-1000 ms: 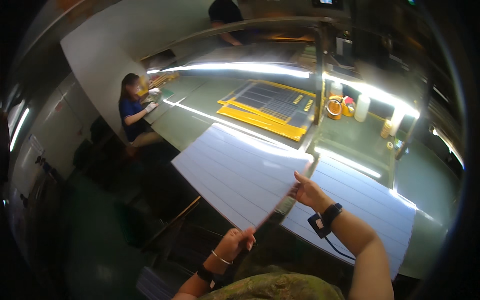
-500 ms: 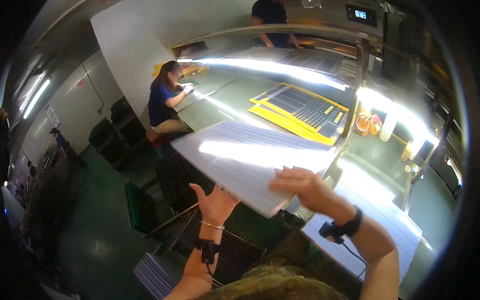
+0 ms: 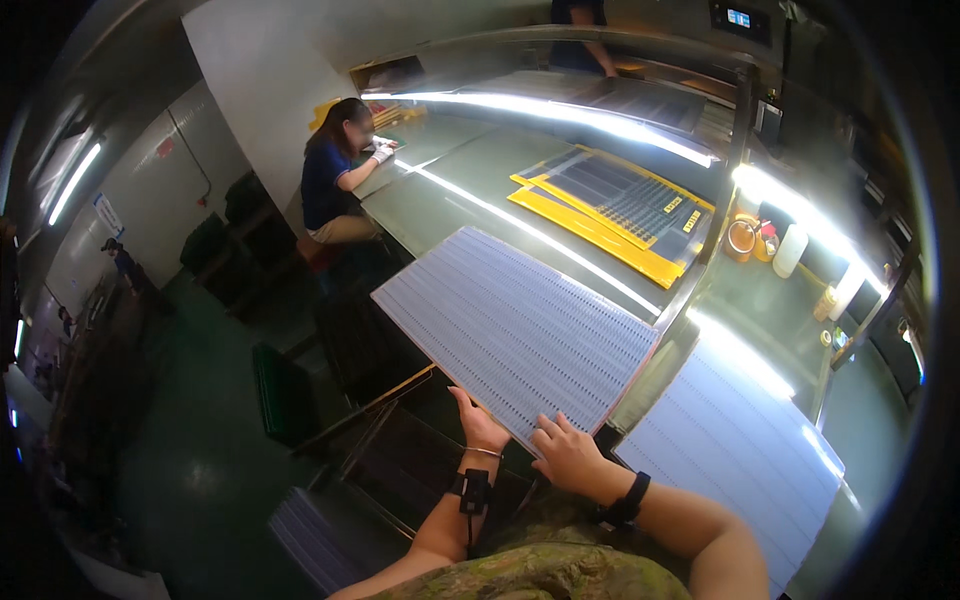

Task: Inspecting and organizing large printed circuit board or solar panels at a factory workstation.

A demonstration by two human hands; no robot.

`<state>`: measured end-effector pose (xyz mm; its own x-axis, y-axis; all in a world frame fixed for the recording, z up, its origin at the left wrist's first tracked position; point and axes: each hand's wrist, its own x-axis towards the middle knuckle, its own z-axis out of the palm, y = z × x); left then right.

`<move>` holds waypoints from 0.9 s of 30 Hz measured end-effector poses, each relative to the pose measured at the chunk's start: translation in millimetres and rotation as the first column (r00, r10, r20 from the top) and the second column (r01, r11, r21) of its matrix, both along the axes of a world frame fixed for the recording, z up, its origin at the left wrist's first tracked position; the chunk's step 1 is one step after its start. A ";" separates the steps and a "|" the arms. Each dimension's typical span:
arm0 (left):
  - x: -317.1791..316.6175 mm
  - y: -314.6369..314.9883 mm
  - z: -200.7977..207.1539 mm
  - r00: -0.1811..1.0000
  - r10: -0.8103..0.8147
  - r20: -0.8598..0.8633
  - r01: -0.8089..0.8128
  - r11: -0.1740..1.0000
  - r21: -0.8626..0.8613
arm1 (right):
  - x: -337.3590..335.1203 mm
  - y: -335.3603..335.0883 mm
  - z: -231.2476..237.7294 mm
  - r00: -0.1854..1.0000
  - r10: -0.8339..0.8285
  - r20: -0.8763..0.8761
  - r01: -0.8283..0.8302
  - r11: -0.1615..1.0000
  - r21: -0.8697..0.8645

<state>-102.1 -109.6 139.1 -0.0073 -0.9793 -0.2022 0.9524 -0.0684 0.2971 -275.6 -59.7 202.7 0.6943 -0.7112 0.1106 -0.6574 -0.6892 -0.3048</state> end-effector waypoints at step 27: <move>-19.7 -21.6 7.2 0.837 0.257 0.484 -0.283 0.959 -0.019 | 45.1 -48.0 55.5 0.910 -0.028 -0.414 -0.067 0.975 -0.212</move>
<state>-121.7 -131.2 146.3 0.3658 -0.9166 -0.1614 0.6767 0.1429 0.7222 -230.6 -107.7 258.1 0.7245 -0.6882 -0.0387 -0.6769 -0.7209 0.1487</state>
